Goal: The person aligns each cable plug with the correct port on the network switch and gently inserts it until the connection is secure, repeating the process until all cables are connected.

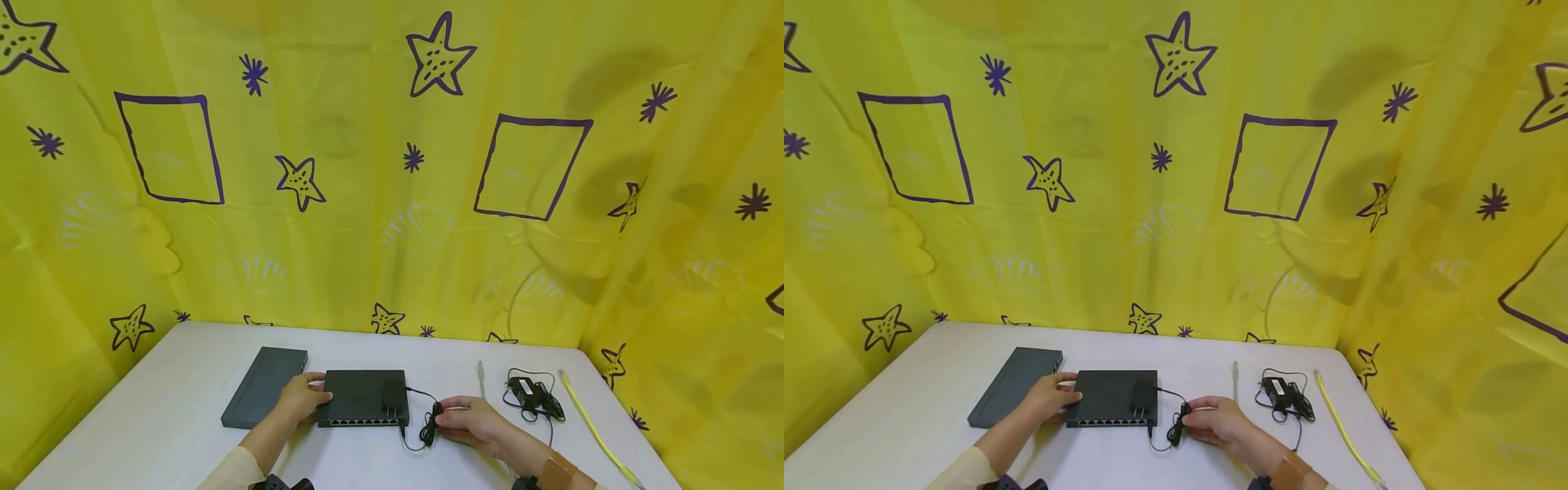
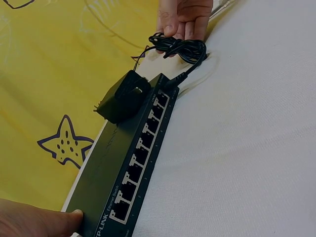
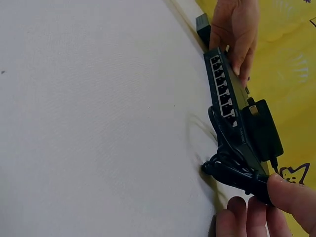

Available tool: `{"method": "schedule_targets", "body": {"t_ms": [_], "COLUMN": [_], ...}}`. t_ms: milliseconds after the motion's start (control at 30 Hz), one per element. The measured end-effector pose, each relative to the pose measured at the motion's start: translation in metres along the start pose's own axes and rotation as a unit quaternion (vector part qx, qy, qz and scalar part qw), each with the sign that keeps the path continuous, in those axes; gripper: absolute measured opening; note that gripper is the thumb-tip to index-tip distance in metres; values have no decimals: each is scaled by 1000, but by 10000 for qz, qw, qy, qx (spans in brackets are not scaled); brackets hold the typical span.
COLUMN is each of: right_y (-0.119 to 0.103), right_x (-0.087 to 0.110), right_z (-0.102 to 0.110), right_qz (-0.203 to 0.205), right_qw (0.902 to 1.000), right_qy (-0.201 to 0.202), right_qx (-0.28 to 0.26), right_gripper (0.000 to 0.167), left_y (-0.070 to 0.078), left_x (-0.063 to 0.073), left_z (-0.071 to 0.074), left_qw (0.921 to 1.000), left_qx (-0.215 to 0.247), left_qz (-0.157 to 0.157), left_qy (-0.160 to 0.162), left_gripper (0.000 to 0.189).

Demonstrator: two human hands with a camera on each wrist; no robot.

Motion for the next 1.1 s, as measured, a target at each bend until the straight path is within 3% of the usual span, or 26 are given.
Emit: {"method": "schedule_targets", "body": {"t_ms": [200, 633, 900, 1100], "right_y": [-4, -30, -43, -45], "right_x": [-2, -21, -36, -47], "right_z": [-3, -17, -30, -38], "right_qz": [26, 368, 176, 85], "right_qw": [10000, 9984, 9953, 9950], "right_qy": [27, 203, 576, 649], "right_qx": [34, 379, 755, 750], "right_gripper": [34, 36, 32, 30], "left_y": [0, -1, -1, -1], "left_x": [0, 3, 1, 2], "left_z": [0, 1, 1, 1], "left_qw": [10000, 9996, 9996, 9995], "left_qx": [-62, 263, 249, 286], "left_qz": [-25, 116, 158, 142], "left_qy": [24, 3, -15, -40], "left_gripper": [47, 47, 48, 48]}}
Point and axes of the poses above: each hand's wrist, its own x-axis away from the middle knuckle, its own z-axis out of the back of the hand, y = z × x, the point moved 5 cm from there along -x, towards the middle knuckle, and after that the axes turned 9 degrees about -y, right-handed, at the moved point
